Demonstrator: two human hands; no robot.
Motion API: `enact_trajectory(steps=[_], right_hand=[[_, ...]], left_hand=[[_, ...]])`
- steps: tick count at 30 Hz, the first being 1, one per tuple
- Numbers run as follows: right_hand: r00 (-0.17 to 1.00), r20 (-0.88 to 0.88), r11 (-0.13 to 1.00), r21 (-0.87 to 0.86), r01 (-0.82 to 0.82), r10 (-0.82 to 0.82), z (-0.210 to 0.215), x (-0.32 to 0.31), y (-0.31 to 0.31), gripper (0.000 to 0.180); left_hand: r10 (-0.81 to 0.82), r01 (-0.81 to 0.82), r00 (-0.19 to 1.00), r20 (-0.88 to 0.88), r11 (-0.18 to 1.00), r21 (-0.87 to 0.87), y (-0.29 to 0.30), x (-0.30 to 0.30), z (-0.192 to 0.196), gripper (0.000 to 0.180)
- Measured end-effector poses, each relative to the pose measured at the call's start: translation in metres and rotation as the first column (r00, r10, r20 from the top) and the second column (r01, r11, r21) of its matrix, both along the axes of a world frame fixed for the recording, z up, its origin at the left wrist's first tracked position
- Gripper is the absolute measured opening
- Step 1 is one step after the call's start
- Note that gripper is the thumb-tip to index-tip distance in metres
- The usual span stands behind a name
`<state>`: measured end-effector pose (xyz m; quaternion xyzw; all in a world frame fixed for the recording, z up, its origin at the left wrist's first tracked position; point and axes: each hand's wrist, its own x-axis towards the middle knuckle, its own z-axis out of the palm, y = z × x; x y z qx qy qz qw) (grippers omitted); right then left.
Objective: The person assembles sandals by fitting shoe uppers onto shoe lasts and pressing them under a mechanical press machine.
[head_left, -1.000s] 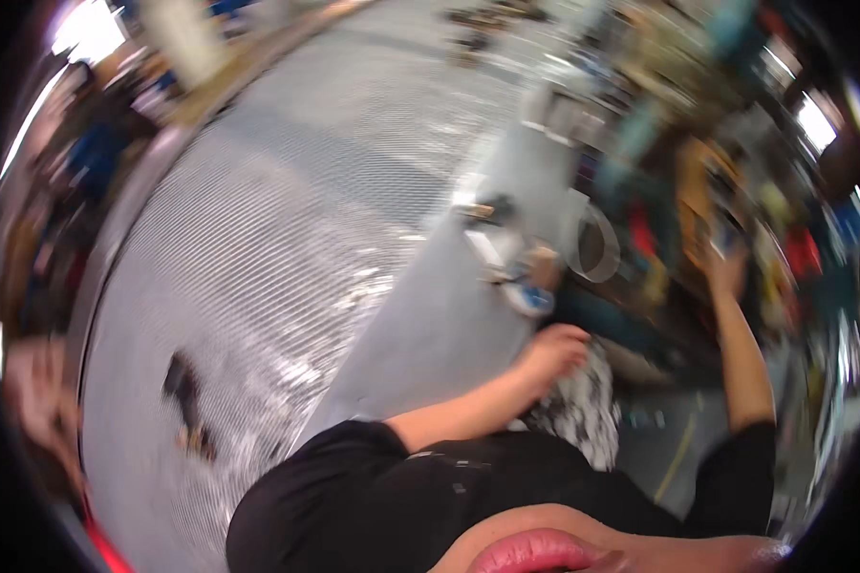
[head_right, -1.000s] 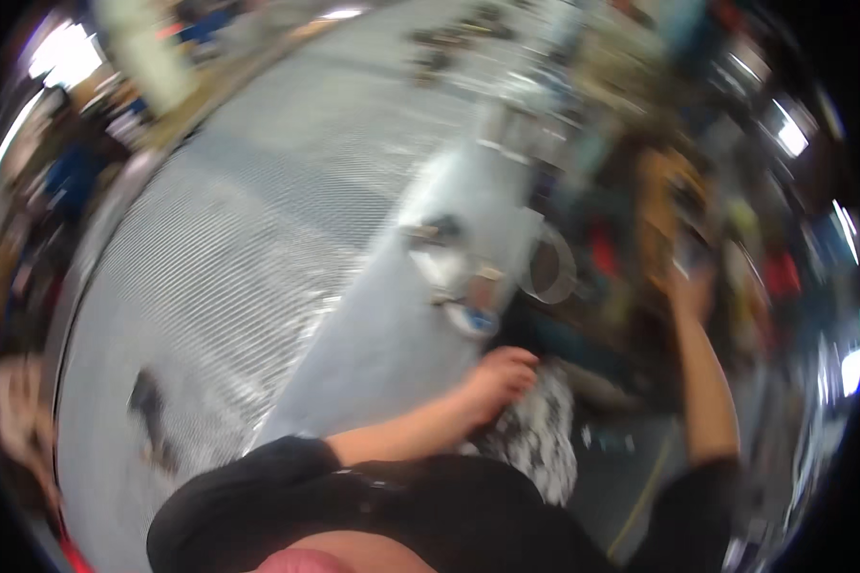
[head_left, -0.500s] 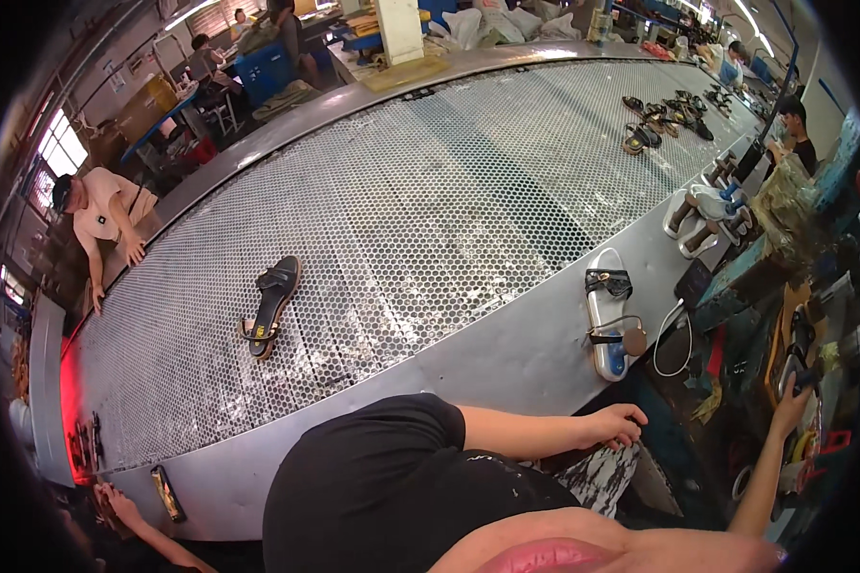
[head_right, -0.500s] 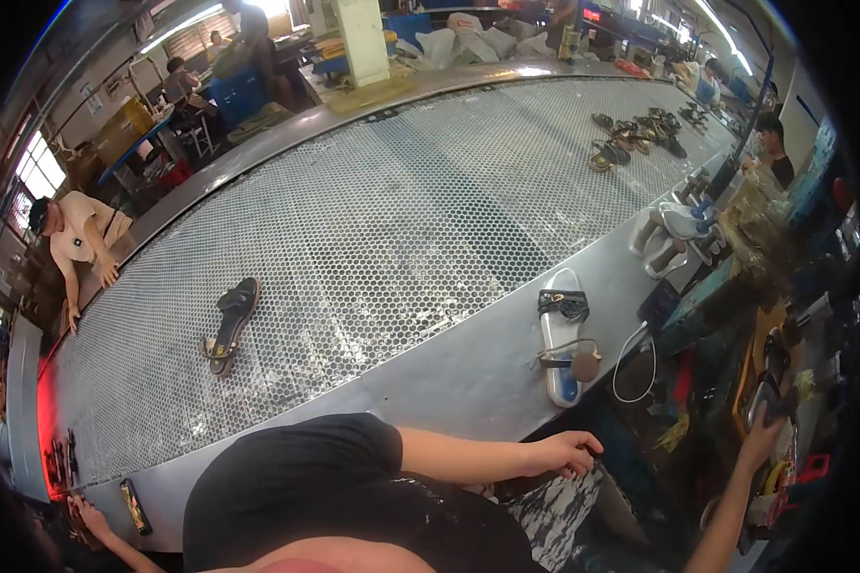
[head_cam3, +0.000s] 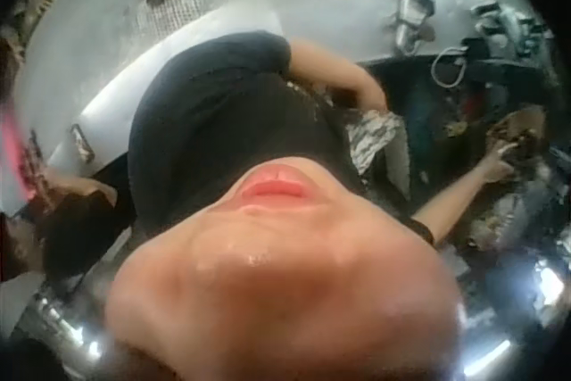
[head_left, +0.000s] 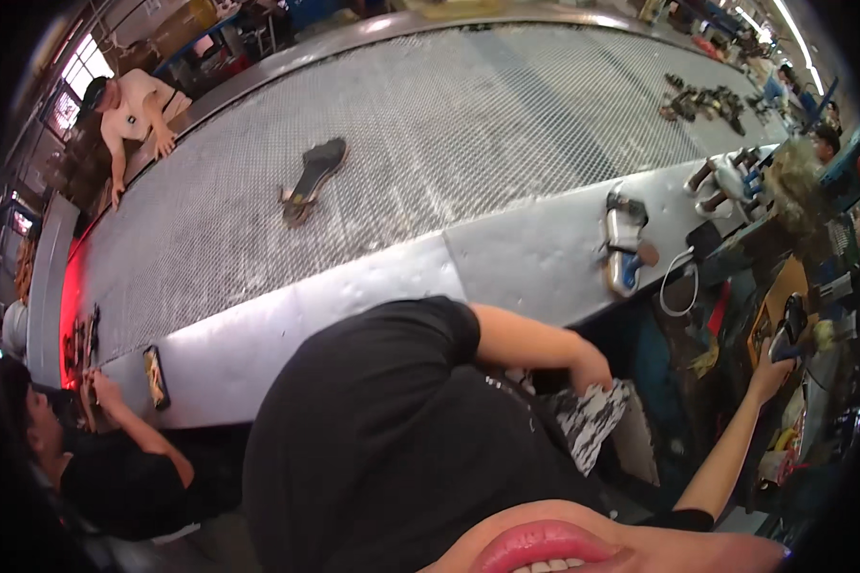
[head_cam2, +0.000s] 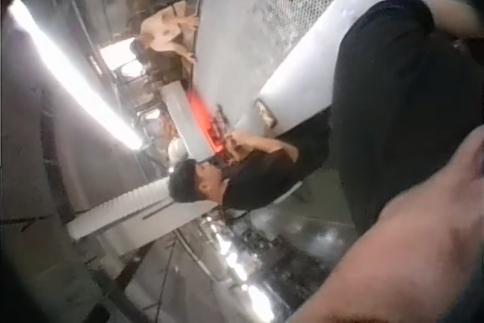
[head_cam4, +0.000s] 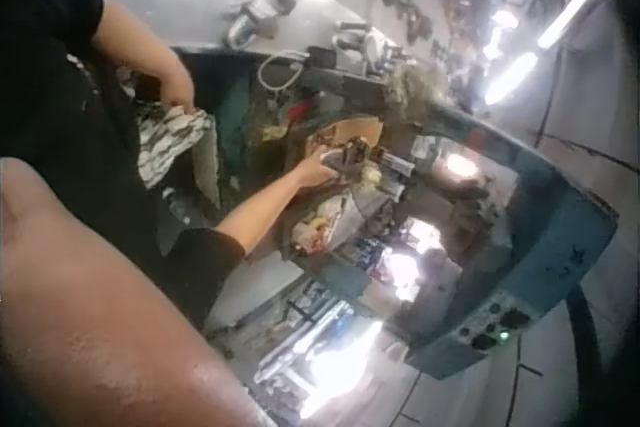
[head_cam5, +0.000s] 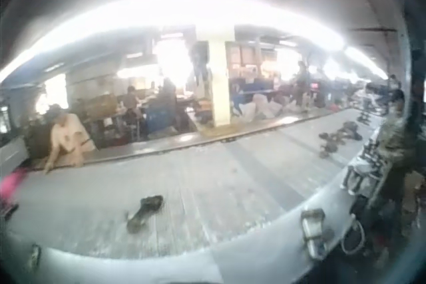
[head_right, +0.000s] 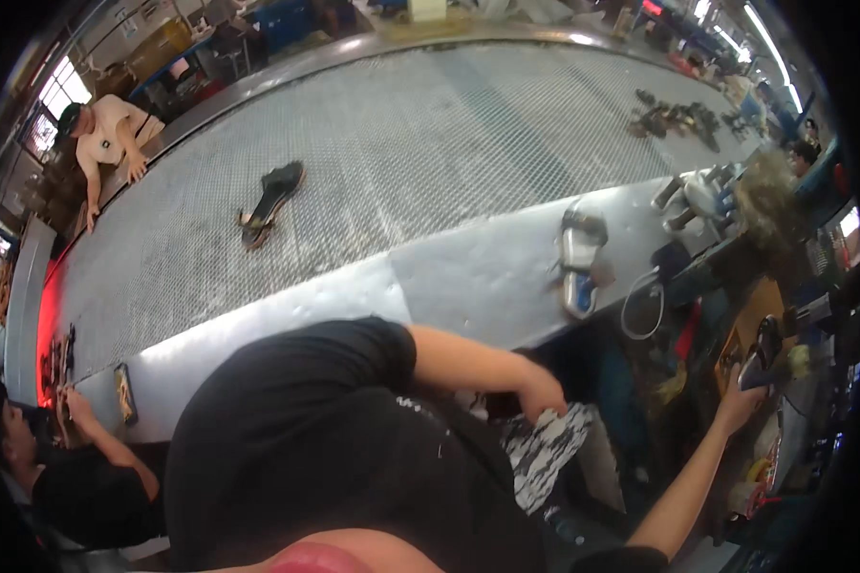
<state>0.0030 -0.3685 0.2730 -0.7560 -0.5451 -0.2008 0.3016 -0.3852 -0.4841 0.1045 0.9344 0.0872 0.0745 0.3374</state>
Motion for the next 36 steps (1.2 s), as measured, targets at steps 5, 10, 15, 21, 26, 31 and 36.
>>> enact_trajectory(steps=[5,10,15,21,26,31,36], right_hand=[[0.989,-0.044,0.973,-0.194,0.127,-0.138,-0.013,0.020,-0.006,0.080],[0.993,0.104,0.999,0.009,0.053,-0.053,-0.018,0.041,0.004,0.079],[0.993,0.102,0.998,0.031,0.058,-0.061,-0.001,0.007,-0.008,0.078],[0.996,-0.027,0.995,-0.059,0.082,-0.084,0.006,-0.009,-0.030,0.077],[0.815,-0.331,0.788,0.573,-0.227,0.475,-0.032,-0.060,-0.054,0.066],[0.319,-0.656,0.682,0.423,-0.596,0.685,-0.082,-0.245,-0.119,0.067],[0.463,-0.490,0.612,0.198,-0.766,0.738,-0.101,-0.324,-0.098,0.082]], left_hand=[[0.151,-0.152,0.988,0.012,0.986,0.069,-0.032,-0.021,0.038,0.047],[0.633,-0.589,0.678,0.375,0.772,-0.238,-0.084,-0.132,0.091,0.046],[0.854,-0.988,-0.071,0.515,-0.130,0.080,-0.120,-0.370,0.071,0.054],[0.282,-0.263,-0.958,0.041,-0.929,0.260,-0.177,-0.537,0.074,0.056],[0.467,-0.446,-0.884,-0.023,-0.827,0.341,-0.158,-0.545,0.040,0.062],[0.594,-0.549,-0.803,0.051,-0.770,0.325,-0.122,-0.504,0.048,0.052],[0.733,-0.723,-0.642,0.225,-0.676,0.143,-0.087,-0.492,0.075,0.039]])
